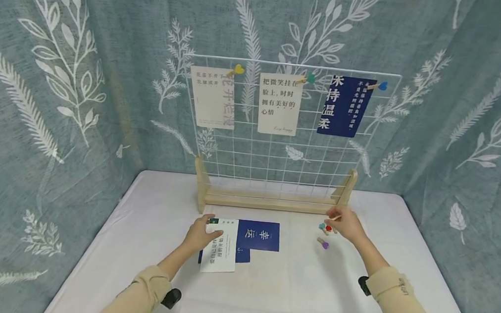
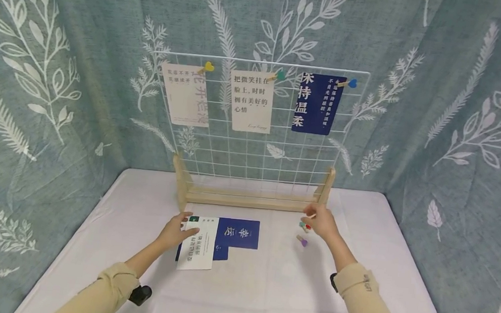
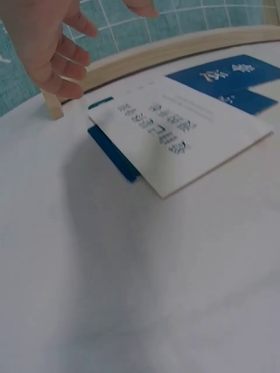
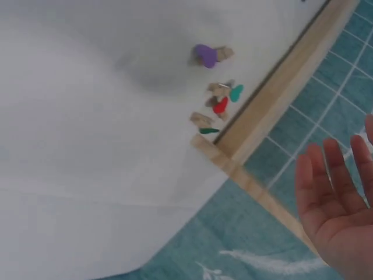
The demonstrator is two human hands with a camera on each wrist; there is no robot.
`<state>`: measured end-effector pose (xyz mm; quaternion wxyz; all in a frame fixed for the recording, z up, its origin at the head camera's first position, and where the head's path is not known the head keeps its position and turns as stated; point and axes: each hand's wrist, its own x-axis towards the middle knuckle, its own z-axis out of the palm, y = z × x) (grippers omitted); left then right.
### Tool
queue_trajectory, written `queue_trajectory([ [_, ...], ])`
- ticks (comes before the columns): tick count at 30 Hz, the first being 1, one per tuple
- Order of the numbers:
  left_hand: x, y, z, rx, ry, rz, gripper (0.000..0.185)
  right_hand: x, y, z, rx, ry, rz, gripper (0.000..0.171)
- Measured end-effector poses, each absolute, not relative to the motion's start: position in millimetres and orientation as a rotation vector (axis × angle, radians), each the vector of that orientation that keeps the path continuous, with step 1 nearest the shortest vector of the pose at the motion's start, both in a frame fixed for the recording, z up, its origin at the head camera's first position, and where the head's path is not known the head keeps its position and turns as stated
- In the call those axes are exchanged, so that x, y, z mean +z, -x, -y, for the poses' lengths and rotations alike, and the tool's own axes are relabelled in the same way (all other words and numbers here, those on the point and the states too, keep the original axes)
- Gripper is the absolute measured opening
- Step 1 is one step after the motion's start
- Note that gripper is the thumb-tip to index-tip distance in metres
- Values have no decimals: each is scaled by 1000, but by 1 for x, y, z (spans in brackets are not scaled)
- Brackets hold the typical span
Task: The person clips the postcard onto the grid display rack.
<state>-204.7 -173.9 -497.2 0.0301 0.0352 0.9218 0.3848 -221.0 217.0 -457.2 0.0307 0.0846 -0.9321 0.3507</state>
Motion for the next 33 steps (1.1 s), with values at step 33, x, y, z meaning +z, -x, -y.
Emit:
queue_trajectory([
  [33,-523,182,166,626,152,-2749,107,-525,201,-231,1145,-5,2974,33],
])
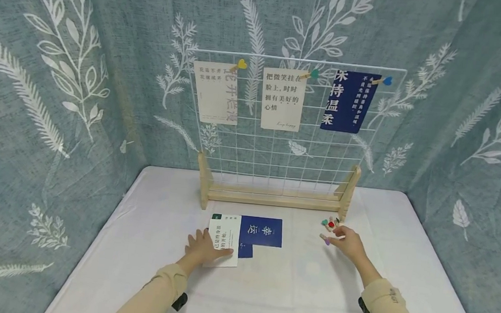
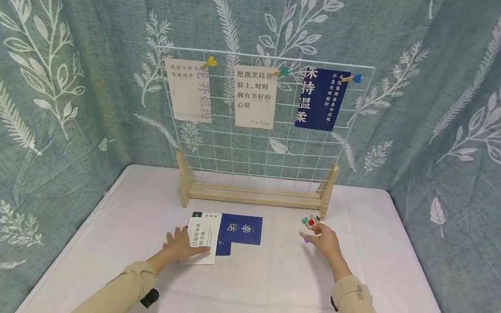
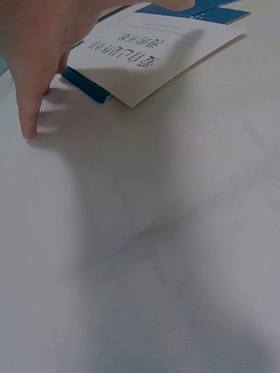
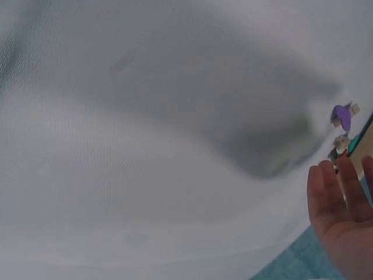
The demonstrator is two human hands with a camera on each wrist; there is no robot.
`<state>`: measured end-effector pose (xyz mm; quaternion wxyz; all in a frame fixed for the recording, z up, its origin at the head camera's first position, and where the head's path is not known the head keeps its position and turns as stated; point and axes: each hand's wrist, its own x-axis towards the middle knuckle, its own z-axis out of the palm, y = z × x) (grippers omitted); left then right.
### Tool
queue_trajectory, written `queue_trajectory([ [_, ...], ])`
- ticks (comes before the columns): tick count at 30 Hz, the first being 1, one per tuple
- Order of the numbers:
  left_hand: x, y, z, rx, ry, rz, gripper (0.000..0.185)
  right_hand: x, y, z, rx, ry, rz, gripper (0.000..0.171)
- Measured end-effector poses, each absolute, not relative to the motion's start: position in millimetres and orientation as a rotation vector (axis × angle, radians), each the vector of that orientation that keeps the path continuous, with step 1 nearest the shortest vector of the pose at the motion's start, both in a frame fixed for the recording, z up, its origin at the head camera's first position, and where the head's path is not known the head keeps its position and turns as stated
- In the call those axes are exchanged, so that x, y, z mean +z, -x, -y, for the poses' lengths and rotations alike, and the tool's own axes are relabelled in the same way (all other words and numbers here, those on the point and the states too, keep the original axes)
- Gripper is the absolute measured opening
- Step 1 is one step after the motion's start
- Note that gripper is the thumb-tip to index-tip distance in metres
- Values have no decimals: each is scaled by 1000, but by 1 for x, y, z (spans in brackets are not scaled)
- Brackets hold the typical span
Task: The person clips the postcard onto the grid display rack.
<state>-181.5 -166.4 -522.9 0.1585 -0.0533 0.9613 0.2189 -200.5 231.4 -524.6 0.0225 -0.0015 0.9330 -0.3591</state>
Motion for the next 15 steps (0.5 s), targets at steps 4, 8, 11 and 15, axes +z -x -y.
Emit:
queue_trajectory([
  [4,-520,184,160,641,185,-2758,107,-527,201,-233,-1138,-45,-2902,33],
  [8,-523,181,154,641,216,-2784,108,-530,199,-232,-1150,-67,-2891,32],
  [11,-529,178,153,614,213,-2805,111,-532,197,-231,-1169,-82,-2882,31],
  [15,-534,176,152,577,213,-2834,112,-535,197,-231,-1197,-88,-2891,29],
])
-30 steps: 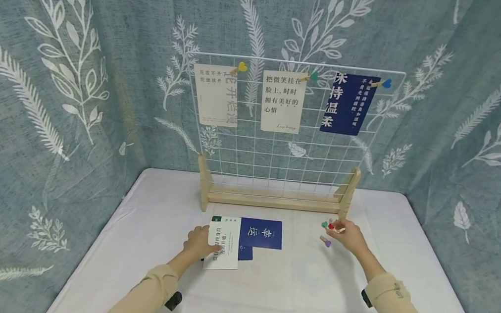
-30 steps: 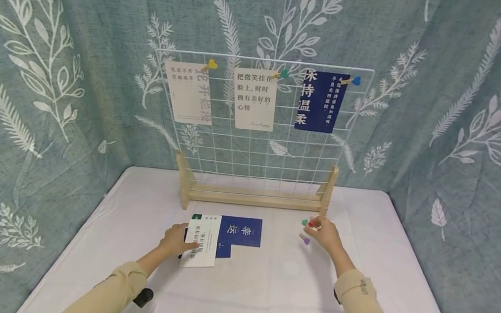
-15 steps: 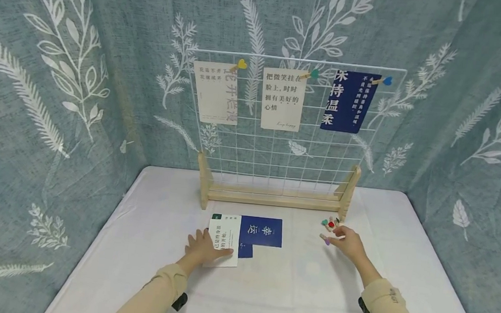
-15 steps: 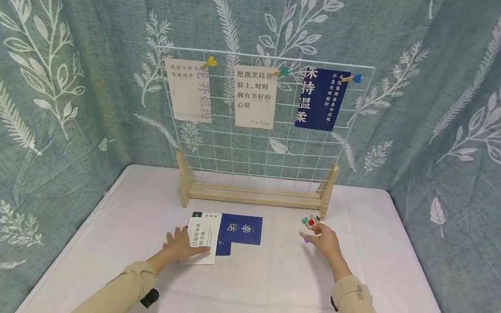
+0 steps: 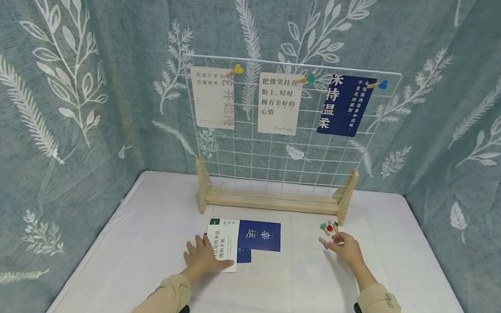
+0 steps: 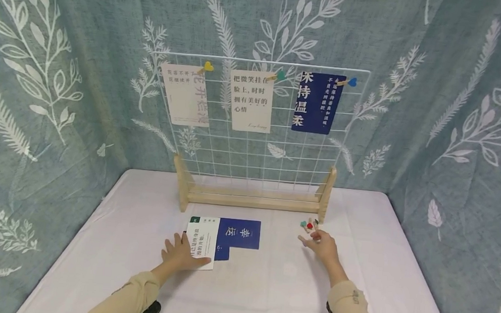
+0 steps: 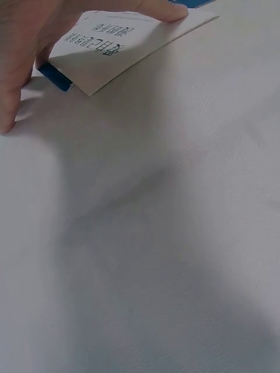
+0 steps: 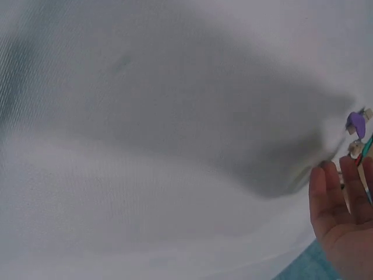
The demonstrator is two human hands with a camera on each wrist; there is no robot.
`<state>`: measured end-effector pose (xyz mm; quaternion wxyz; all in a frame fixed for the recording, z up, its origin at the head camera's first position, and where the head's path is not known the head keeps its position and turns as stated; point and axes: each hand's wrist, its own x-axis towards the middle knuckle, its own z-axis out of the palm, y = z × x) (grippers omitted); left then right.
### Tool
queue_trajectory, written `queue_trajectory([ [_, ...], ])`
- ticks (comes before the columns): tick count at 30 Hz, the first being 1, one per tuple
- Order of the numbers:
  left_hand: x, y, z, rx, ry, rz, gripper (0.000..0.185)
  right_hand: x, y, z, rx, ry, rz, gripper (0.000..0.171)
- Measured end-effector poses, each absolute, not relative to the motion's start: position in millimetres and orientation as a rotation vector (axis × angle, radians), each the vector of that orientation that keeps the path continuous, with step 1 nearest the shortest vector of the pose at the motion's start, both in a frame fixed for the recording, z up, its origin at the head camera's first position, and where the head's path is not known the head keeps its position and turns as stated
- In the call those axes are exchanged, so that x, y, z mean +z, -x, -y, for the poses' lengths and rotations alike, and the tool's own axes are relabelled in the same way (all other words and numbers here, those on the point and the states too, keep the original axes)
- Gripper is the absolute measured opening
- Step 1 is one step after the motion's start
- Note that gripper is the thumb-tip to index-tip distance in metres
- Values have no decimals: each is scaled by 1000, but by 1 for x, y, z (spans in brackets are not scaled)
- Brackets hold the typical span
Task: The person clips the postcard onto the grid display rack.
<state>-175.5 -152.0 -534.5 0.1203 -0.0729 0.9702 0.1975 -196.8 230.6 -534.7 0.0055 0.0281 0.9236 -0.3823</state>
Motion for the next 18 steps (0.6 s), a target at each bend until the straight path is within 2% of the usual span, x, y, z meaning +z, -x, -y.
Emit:
queue_trajectory([
  [7,-533,175,153,634,203,-2833,111,-534,196,-231,-1193,-154,-2878,35],
  [10,-531,176,152,622,202,-2832,111,-554,205,-242,-1285,-129,-2835,40],
  [16,-535,180,153,572,206,-2851,111,-712,271,-315,-1479,125,-2856,40],
  [17,-535,180,153,568,207,-2853,111,-730,279,-322,-1473,95,-2853,41],
  [18,-536,180,153,564,208,-2854,111,-728,277,-320,-1460,69,-2831,43],
])
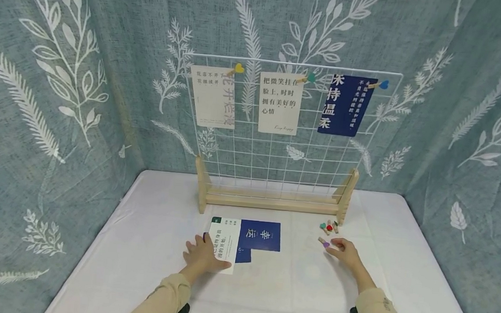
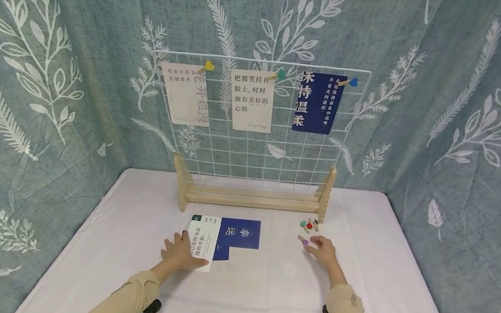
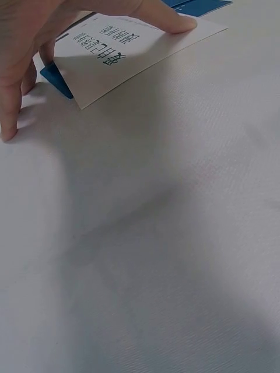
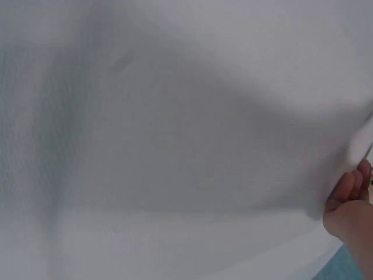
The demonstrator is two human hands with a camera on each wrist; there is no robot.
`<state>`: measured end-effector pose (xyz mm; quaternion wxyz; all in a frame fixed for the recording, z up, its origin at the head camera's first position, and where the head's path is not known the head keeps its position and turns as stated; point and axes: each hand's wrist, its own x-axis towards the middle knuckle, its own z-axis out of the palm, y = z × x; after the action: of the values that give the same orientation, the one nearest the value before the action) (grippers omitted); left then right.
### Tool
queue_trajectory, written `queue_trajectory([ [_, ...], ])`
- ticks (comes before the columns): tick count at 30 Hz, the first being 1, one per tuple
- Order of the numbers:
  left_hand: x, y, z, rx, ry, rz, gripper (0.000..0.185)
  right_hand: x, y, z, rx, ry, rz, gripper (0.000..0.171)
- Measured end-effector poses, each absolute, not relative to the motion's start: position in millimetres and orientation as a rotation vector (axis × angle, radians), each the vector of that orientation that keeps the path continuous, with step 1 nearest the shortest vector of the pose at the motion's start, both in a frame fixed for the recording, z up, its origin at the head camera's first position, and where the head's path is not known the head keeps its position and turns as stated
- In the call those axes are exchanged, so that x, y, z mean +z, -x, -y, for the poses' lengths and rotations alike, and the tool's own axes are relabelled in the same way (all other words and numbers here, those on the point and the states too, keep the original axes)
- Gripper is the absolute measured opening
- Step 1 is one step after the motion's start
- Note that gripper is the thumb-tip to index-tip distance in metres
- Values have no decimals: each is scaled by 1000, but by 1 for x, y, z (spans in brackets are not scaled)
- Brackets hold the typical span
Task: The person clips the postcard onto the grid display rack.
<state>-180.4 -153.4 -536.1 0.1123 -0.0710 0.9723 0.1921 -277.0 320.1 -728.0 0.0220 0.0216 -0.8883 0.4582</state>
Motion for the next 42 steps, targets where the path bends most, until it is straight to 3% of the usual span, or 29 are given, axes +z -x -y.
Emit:
queue_trajectory([
  [5,-538,180,152,585,220,-2859,111,-635,229,-275,1400,113,2866,49],
  [7,-537,180,152,602,226,-2860,111,-623,224,-270,1384,110,2863,49],
  [12,-535,187,156,756,268,-2835,109,-674,247,-295,1480,29,2755,50],
  [18,-533,195,168,927,274,-2787,113,-711,261,-314,1523,-124,2645,33],
  [24,-529,196,179,806,197,-2838,114,-740,280,-326,1445,-107,2720,50],
  [29,-520,195,183,855,112,-2792,104,-777,302,-337,1321,-61,2676,43],
  [38,-504,188,189,1110,124,-2626,92,-759,287,-323,1237,-12,2713,27],
  [42,-499,181,190,1188,126,-2571,92,-679,252,-287,1236,32,2773,37],
])
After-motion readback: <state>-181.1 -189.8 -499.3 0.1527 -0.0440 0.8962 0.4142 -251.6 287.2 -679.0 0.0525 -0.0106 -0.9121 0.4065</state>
